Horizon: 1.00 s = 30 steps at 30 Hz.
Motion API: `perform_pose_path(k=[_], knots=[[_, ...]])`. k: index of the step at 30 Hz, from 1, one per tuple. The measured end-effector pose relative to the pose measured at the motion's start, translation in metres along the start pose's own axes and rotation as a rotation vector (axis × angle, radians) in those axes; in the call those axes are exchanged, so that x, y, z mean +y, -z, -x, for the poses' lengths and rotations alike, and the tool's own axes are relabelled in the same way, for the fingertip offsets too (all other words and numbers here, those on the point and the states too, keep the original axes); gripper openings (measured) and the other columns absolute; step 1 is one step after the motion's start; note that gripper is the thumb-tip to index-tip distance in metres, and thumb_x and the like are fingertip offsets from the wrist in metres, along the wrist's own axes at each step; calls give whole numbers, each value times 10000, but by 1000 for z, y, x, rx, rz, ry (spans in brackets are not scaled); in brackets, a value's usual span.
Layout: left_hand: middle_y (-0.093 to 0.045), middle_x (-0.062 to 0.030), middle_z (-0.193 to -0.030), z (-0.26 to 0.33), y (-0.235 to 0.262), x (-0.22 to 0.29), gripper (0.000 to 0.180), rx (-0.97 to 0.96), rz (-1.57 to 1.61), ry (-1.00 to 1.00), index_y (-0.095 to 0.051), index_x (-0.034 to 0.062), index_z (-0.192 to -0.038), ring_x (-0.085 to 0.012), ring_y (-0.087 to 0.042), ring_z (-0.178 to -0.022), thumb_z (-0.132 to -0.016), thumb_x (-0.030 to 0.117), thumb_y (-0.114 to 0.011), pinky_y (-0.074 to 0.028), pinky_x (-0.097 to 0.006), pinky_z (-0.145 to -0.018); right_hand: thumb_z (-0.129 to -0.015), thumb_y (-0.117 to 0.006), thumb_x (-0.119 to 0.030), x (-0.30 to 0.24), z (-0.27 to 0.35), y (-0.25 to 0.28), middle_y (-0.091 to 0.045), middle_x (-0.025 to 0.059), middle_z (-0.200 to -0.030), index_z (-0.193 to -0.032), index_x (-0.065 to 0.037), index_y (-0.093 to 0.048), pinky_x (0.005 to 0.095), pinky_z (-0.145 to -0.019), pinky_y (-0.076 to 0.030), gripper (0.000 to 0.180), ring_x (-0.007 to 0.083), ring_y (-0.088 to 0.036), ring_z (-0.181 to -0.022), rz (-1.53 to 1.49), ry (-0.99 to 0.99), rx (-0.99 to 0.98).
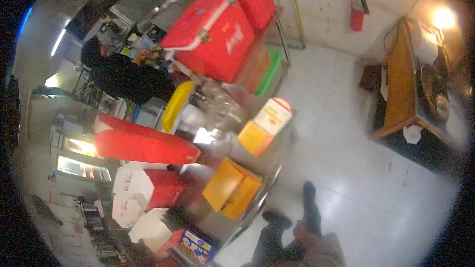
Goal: The person folds and assembles cardboard food containers by hand, stacks them, and then moves to a counter to arrange and close several containers containing food.
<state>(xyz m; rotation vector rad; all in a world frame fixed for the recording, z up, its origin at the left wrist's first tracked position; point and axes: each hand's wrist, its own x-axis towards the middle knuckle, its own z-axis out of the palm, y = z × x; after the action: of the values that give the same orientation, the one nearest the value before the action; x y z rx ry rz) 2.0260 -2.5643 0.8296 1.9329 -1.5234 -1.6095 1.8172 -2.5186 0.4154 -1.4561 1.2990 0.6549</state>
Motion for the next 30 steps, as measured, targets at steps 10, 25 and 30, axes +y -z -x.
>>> perform_pose_path(k=[10,25,30], knots=[[-731,-120,-1088,6,-33,-12,369,-59,-151,18,-701,65,-1185,-184,-706,-1009,-854,204,-784,-564,-377,-872,-928,-567,-350,31,2,-2,-639,126,-1312,-1162,-159,-737,579,-819,-542,347,351,-587,-1212,-81,5,-83],[-712,-126,-1073,-120,-19,219,308,-34,-545,-557,-699,88,-1107,-300,-690,-989,-817,137,-791,-540,-398,-893,-932,-561,-335,47,0,-8,-616,125,-1349,-1170,-155,-734,593,-823,-535,345,338,-551,-1264,-34,-31,-164],[-639,-201,-1131,-284,-19,329,469,145,-610,-753,-608,34,-1240,-382,-612,-1062,-816,169,-753,-502,-457,-910,-928,-568,-324,61,-20,-27,-609,123,-1360,-1172,-150,-732,600,-829,-529,341,325,-542,-1278,4,-20,-211]])
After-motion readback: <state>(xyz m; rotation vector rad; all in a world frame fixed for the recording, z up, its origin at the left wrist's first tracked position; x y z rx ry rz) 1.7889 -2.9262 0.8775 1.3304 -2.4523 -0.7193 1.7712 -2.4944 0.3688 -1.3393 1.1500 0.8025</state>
